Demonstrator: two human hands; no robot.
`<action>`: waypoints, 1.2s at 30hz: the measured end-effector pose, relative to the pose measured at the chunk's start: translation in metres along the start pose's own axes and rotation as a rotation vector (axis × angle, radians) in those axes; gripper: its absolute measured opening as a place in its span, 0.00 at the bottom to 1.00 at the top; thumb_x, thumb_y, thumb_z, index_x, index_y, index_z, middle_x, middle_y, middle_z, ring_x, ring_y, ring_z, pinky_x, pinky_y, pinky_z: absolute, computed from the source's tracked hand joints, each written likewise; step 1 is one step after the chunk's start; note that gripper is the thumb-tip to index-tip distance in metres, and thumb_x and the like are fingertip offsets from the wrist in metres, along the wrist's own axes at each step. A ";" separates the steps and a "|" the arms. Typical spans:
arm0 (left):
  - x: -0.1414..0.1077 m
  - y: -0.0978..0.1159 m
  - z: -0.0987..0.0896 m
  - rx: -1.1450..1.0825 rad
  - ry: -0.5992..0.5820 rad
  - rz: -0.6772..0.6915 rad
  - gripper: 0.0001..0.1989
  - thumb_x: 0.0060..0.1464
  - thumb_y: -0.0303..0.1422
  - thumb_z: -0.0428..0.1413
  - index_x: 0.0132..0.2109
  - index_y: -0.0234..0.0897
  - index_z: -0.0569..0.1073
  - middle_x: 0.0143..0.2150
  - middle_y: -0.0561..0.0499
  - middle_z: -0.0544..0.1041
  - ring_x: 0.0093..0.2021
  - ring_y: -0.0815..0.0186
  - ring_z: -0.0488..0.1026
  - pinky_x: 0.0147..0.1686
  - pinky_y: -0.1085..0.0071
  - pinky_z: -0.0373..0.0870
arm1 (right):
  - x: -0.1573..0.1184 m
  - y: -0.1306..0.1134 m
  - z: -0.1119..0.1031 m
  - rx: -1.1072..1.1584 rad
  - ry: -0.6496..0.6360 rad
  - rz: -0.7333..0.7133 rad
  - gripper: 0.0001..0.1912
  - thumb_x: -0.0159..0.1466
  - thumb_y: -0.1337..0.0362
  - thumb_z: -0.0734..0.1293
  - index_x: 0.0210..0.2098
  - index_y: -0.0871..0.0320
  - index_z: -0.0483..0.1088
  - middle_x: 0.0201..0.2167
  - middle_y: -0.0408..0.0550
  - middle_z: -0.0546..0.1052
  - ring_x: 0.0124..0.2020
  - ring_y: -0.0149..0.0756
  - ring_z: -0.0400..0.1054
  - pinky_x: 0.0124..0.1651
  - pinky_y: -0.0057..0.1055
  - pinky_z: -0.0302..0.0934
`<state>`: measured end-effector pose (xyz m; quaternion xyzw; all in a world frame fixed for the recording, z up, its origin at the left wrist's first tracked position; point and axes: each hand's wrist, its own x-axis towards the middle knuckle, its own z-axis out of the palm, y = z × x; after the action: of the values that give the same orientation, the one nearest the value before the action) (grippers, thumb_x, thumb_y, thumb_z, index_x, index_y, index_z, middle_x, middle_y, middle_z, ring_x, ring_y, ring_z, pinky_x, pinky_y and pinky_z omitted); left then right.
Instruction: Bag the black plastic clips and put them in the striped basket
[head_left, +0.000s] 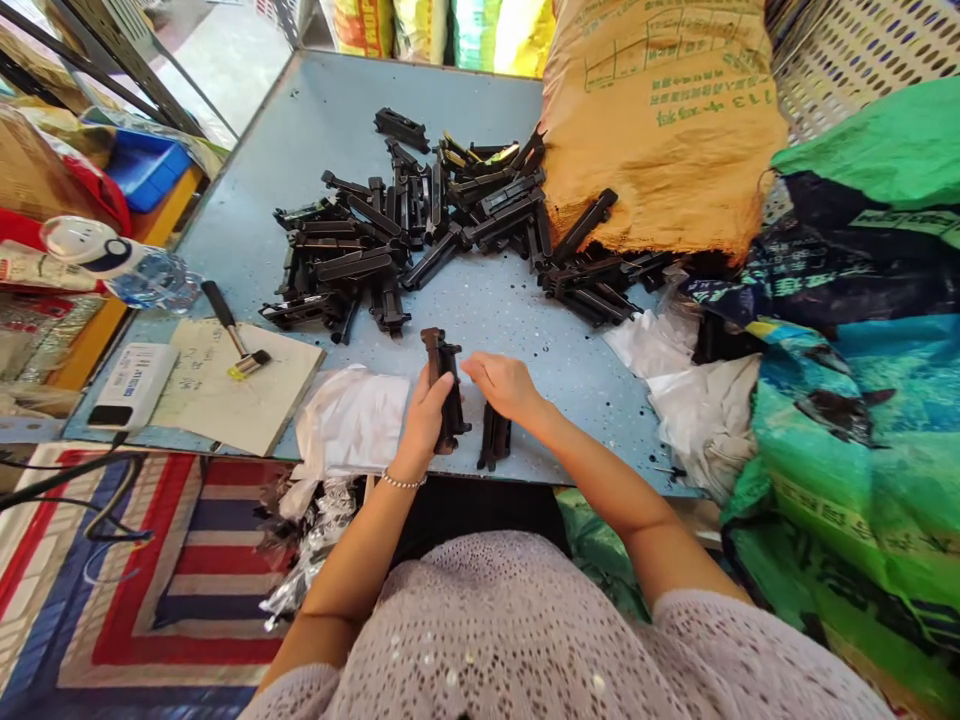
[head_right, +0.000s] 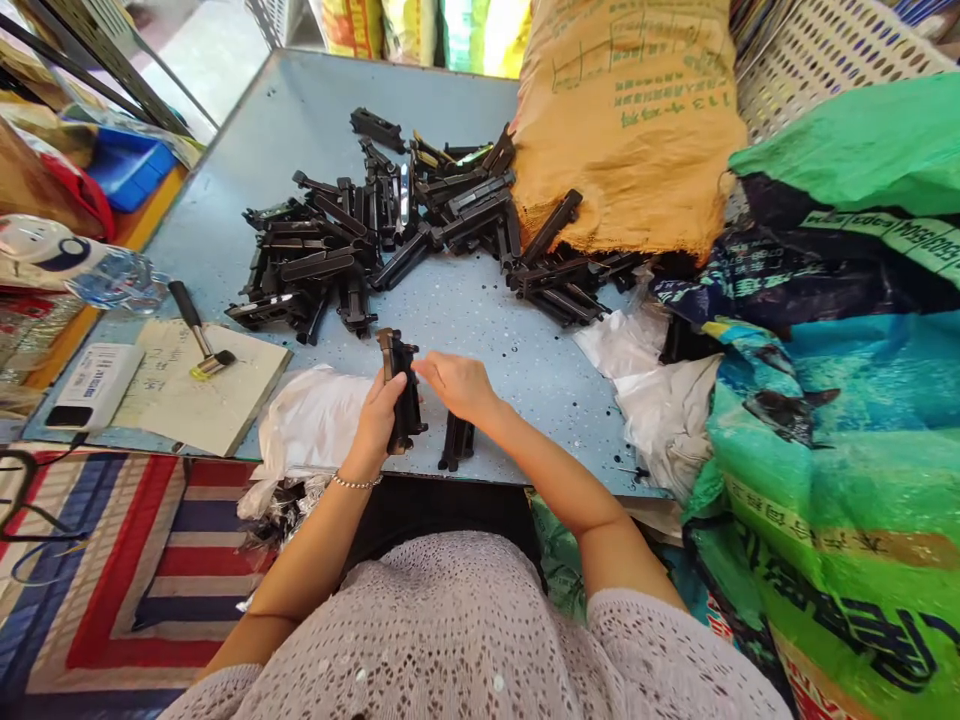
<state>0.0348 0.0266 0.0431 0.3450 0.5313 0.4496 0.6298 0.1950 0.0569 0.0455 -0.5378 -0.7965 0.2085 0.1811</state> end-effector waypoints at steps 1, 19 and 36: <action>0.002 0.001 -0.002 -0.003 0.027 0.007 0.22 0.57 0.48 0.58 0.51 0.39 0.72 0.37 0.51 0.75 0.33 0.66 0.73 0.32 0.72 0.72 | -0.011 -0.005 0.005 0.005 -0.009 -0.100 0.25 0.75 0.46 0.53 0.36 0.55 0.71 0.32 0.50 0.77 0.35 0.41 0.70 0.37 0.33 0.55; -0.013 -0.033 -0.007 1.350 -0.054 0.084 0.34 0.69 0.50 0.39 0.72 0.33 0.58 0.46 0.30 0.80 0.45 0.42 0.79 0.46 0.51 0.72 | 0.042 0.179 -0.110 -0.527 0.227 0.233 0.26 0.70 0.67 0.60 0.66 0.67 0.61 0.65 0.67 0.66 0.70 0.56 0.53 0.72 0.64 0.33; -0.018 0.023 -0.020 0.145 -0.197 0.206 0.36 0.61 0.53 0.55 0.70 0.42 0.62 0.54 0.42 0.77 0.42 0.57 0.79 0.31 0.68 0.77 | 0.017 -0.021 -0.016 0.306 0.245 -0.074 0.31 0.71 0.36 0.52 0.43 0.56 0.69 0.38 0.53 0.74 0.42 0.43 0.69 0.46 0.39 0.63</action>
<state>0.0097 0.0171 0.0670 0.4845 0.4600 0.4362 0.6028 0.1806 0.0678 0.0716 -0.4957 -0.7468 0.2534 0.3638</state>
